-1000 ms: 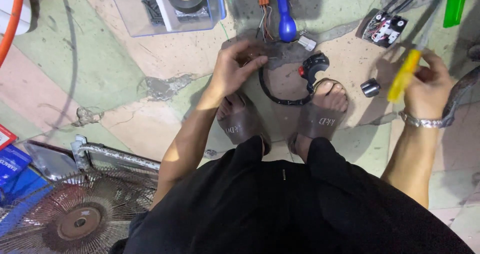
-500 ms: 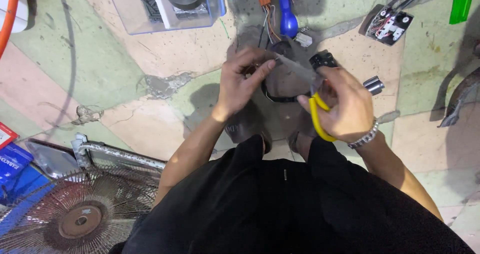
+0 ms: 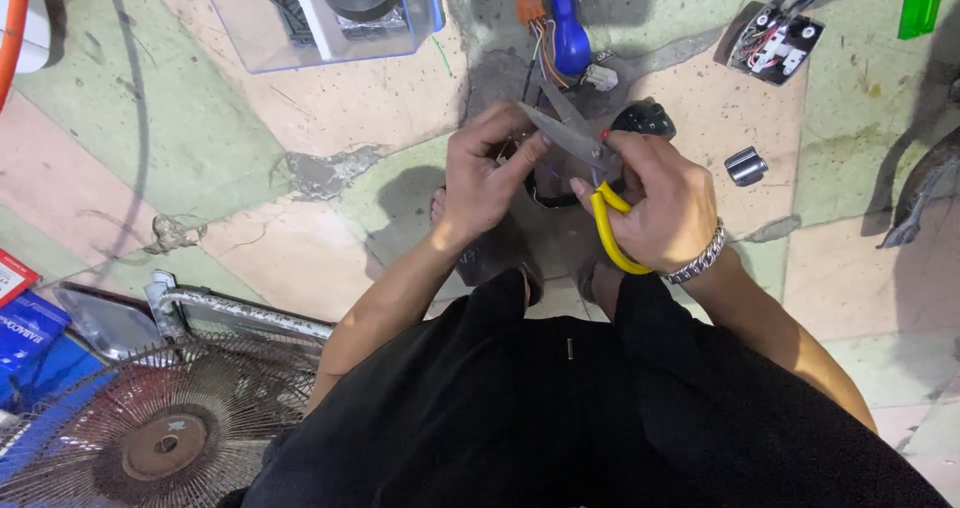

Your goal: The person works on a small black electronic device, using a lighter to heat and shrink orange tubing around wires. They use scissors to cut wires and a screwdriver to adjust components inside the device's casing. The person repeatedly connects and disconnects wires, manipulating the device and its internal parts.

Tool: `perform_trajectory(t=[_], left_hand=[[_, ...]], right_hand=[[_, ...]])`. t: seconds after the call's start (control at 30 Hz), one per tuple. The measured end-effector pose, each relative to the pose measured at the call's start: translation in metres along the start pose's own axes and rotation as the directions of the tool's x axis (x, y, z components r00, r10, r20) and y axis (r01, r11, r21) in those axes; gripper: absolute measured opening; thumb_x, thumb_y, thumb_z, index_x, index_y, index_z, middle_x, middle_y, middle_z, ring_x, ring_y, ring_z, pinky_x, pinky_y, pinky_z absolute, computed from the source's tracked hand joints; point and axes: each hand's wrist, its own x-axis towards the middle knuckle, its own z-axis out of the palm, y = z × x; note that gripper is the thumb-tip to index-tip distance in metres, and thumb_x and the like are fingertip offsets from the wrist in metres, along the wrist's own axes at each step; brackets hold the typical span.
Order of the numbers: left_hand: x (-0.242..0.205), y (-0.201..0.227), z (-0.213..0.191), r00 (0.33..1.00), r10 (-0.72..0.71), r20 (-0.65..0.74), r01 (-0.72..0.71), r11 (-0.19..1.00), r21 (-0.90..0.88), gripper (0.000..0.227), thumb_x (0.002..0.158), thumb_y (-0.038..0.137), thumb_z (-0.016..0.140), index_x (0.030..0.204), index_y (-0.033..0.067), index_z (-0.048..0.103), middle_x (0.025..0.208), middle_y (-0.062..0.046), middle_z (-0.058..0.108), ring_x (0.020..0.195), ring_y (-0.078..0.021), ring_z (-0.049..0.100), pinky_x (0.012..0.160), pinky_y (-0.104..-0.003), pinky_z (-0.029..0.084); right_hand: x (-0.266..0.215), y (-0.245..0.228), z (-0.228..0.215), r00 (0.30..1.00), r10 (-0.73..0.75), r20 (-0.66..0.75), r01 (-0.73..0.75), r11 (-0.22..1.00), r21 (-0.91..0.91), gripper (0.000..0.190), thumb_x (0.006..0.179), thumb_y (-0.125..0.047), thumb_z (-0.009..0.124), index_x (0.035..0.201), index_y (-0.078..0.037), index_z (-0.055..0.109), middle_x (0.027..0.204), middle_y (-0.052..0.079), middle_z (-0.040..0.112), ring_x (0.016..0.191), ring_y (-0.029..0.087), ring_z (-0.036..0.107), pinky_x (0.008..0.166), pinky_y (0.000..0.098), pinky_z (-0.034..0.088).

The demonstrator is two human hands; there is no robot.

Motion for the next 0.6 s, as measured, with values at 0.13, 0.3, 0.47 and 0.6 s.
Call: perform_trajectory(t=[0.13,0.3,0.47,0.6], left_hand=[[-0.003,-0.005,0.001,0.999,0.004,-0.041,-0.005,1.0,-0.022,0.011,0.093,0.008,0.077,0.084,0.0051,0.071,0.075,-0.005,0.058,0.073,-0.0089,0.055,0.058,-0.024,0.043],[-0.001,0.0,0.003,0.998,0.011,-0.064,-0.013,1.0,-0.026,0.011,0.093,0.007,0.077,0.084,0.0036,0.071,0.074,-0.006,0.057,0.076,-0.0078,0.055,0.059,-0.024,0.044],[-0.001,-0.004,0.003,0.997,0.024,-0.08,-0.027,0.999,-0.036,0.015,0.093,0.008,0.078,0.081,0.004,0.07,0.074,-0.006,0.059,0.078,-0.0082,0.054,0.065,-0.025,0.047],[0.001,-0.001,0.002,0.997,0.028,-0.072,-0.028,1.0,0.008,0.015,0.092,0.008,0.078,0.081,0.0037,0.07,0.075,-0.008,0.061,0.075,-0.0113,0.058,0.065,-0.027,0.048]], right_hand=[[0.003,0.001,-0.001,0.998,-0.001,0.062,0.003,1.0,-0.023,0.044,0.084,-0.033,0.09,0.113,-0.005,0.073,0.081,0.015,0.067,0.065,0.035,0.07,0.057,0.0396,0.058],[0.002,0.004,0.001,0.997,0.021,0.074,-0.019,0.999,-0.03,0.048,0.085,-0.037,0.089,0.116,-0.004,0.072,0.085,0.017,0.068,0.067,0.037,0.071,0.058,0.041,0.058],[0.003,0.003,-0.001,0.995,0.008,0.097,-0.003,0.999,-0.048,0.049,0.085,-0.035,0.086,0.121,-0.005,0.071,0.088,0.016,0.069,0.072,0.037,0.071,0.061,0.0427,0.058],[0.004,0.004,-0.001,0.996,0.008,0.087,-0.007,1.0,-0.009,0.049,0.082,-0.031,0.087,0.121,-0.005,0.071,0.088,0.017,0.068,0.074,0.038,0.071,0.062,0.0439,0.057]])
